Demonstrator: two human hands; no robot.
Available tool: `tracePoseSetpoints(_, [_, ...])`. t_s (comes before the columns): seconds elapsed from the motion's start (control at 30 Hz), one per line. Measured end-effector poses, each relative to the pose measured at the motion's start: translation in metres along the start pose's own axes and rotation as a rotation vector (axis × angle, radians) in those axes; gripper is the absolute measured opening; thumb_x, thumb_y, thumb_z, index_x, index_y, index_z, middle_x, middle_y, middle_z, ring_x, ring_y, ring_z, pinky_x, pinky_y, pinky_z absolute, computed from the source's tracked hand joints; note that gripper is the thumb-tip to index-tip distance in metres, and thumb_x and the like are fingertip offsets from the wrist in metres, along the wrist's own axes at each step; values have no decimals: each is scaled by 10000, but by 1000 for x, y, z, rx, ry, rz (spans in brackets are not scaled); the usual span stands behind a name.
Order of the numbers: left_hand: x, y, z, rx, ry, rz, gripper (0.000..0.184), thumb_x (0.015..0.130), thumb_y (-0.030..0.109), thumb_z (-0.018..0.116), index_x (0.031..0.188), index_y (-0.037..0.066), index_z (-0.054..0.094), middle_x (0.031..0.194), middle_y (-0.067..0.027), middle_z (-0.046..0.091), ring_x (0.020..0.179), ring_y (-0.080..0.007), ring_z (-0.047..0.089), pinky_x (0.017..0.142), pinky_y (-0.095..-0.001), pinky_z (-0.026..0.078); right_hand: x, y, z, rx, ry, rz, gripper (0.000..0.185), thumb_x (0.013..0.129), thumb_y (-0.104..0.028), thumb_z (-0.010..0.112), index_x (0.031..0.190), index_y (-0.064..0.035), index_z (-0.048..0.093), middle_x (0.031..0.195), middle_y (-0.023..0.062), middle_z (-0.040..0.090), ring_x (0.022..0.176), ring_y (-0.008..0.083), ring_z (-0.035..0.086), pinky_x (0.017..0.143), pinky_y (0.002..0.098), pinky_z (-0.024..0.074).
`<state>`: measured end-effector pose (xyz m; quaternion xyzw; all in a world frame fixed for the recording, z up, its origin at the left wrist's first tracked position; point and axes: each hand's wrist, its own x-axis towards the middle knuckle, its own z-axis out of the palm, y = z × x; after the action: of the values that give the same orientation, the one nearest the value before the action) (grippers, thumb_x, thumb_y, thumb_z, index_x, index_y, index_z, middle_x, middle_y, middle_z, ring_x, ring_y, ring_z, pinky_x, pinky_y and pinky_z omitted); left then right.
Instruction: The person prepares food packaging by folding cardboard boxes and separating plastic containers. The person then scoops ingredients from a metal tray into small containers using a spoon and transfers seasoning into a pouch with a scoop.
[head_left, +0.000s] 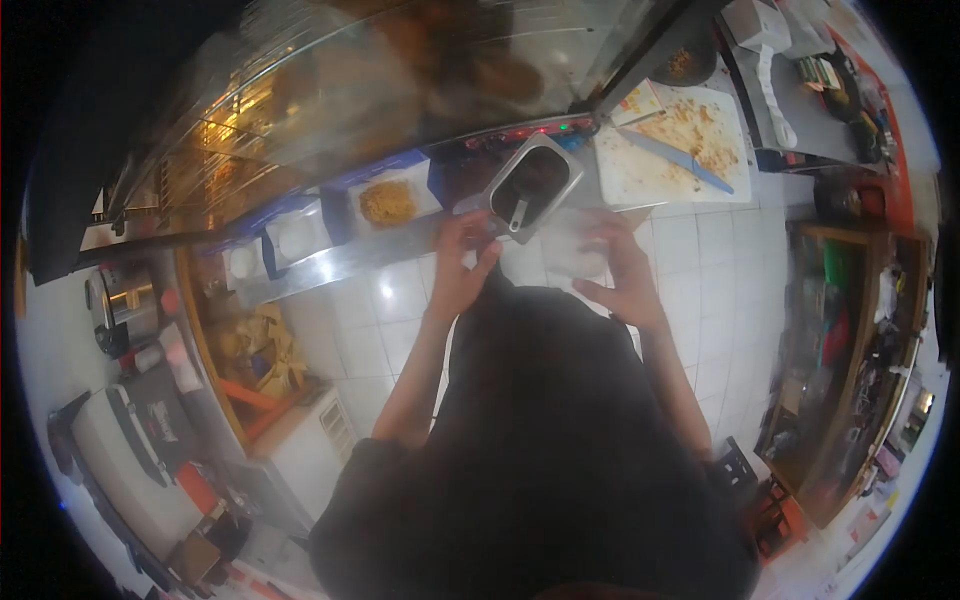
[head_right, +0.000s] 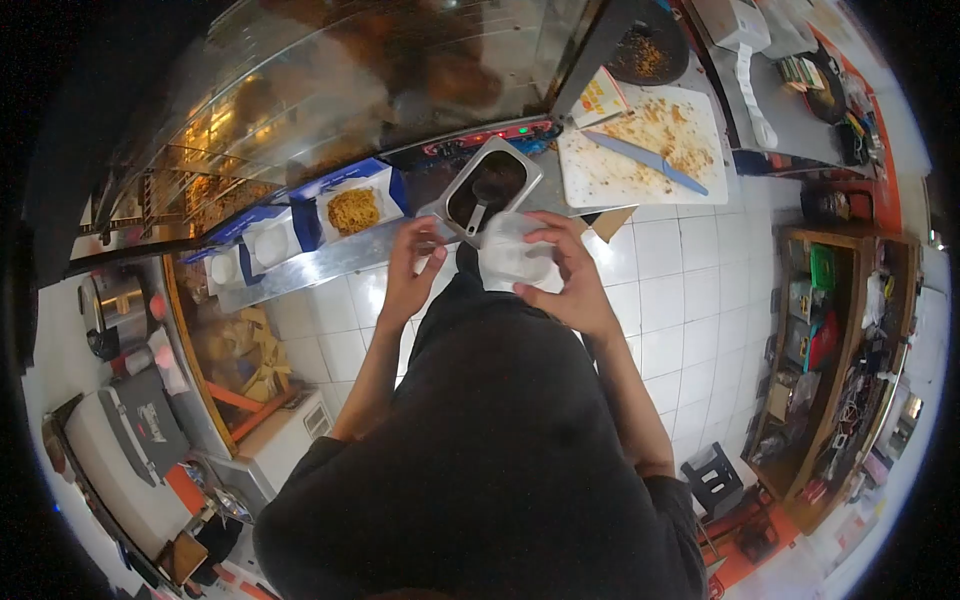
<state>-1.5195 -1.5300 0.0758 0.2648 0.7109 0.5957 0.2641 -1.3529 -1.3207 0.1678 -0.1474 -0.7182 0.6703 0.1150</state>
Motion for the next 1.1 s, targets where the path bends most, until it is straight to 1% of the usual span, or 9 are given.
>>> tracePoseSetpoints(0.03, [6, 18, 7, -425, -230, -115, 549, 973, 285, 610, 1438, 72, 410, 1330, -90, 499, 1174, -226, 559, 986, -384, 468, 2, -10, 4, 29, -28, -36, 547, 712, -71, 842, 1198, -98, 592, 1427, 105, 432, 1319, 260, 458, 1068, 401, 406])
tracePoseSetpoints(0.07, [7, 27, 17, -425, -233, -112, 549, 973, 285, 610, 1438, 72, 410, 1330, -90, 499, 1174, -226, 559, 986, -384, 468, 4, -15, 6, 27, -26, -39, 547, 712, -71, 842, 1198, -98, 592, 1427, 105, 432, 1319, 260, 458, 1068, 401, 406])
tracePoseSetpoints(0.17, [13, 54, 42, -895, -405, -187, 665, 978, 419, 579, 1494, 67, 351, 1444, -85, 441, 1311, -222, 473, 1057, -394, 428, 9, -29, 8, -300, -92, -198, 668, 658, -224, 913, 1231, -67, 608, 1372, 129, 530, 1299, 311, 492, 1071, 416, 411])
tracePoseSetpoints(0.37, [12, 42, 54, -914, -528, -310, 662, 944, 409, 627, 1448, 50, 392, 1405, -90, 472, 1294, -228, 487, 1061, -402, 434, -7, -47, -9, -492, -49, -222, 678, 652, -264, 912, 1238, -77, 627, 1406, 119, 523, 1286, 329, 505, 1073, 433, 419])
tracePoseSetpoints(0.7, [20, 70, 89, -923, -633, -297, 643, 937, 355, 643, 1444, 61, 377, 1371, -105, 491, 1238, -251, 547, 1021, -414, 469, -32, -32, -35, -364, 62, -141, 690, 640, -265, 919, 1244, -86, 638, 1398, 133, 544, 1314, 312, 501, 1071, 423, 427])
tracePoseSetpoints(0.77, [23, 64, 93, -908, -647, -322, 595, 975, 360, 588, 1447, 69, 373, 1367, -109, 494, 1241, -253, 545, 1032, -421, 462, -34, -33, -37, -350, 98, -161, 691, 639, -265, 921, 1244, -84, 637, 1397, 136, 546, 1317, 315, 500, 1086, 434, 408])
tracePoseSetpoints(0.9, [21, 52, 106, -922, -575, -393, 535, 1008, 336, 519, 1449, 73, 368, 1367, -112, 497, 1244, -261, 544, 1046, -430, 453, -37, -28, -41, -384, 126, -180, 689, 650, -268, 915, 1249, -82, 628, 1399, 134, 541, 1319, 327, 494, 1093, 445, 395])
tracePoseSetpoints(0.97, [21, 53, 113, -1013, -521, -469, 496, 1015, 292, 484, 1445, 73, 369, 1359, -118, 506, 1246, -271, 543, 1058, -439, 445, -38, -29, -40, -351, 165, -163, 686, 685, -262, 896, 1275, -83, 596, 1396, 160, 522, 1313, 341, 487, 1088, 442, 394])
tracePoseSetpoints(1.1, [27, 72, 123, -1061, -522, -586, 488, 974, 213, 514, 1422, 67, 390, 1339, -122, 524, 1243, -270, 546, 1049, -440, 455, -40, -5, -46, -365, 237, -215, 659, 751, -216, 848, 1317, -72, 540, 1400, 180, 494, 1315, 337, 475, 1088, 433, 385])
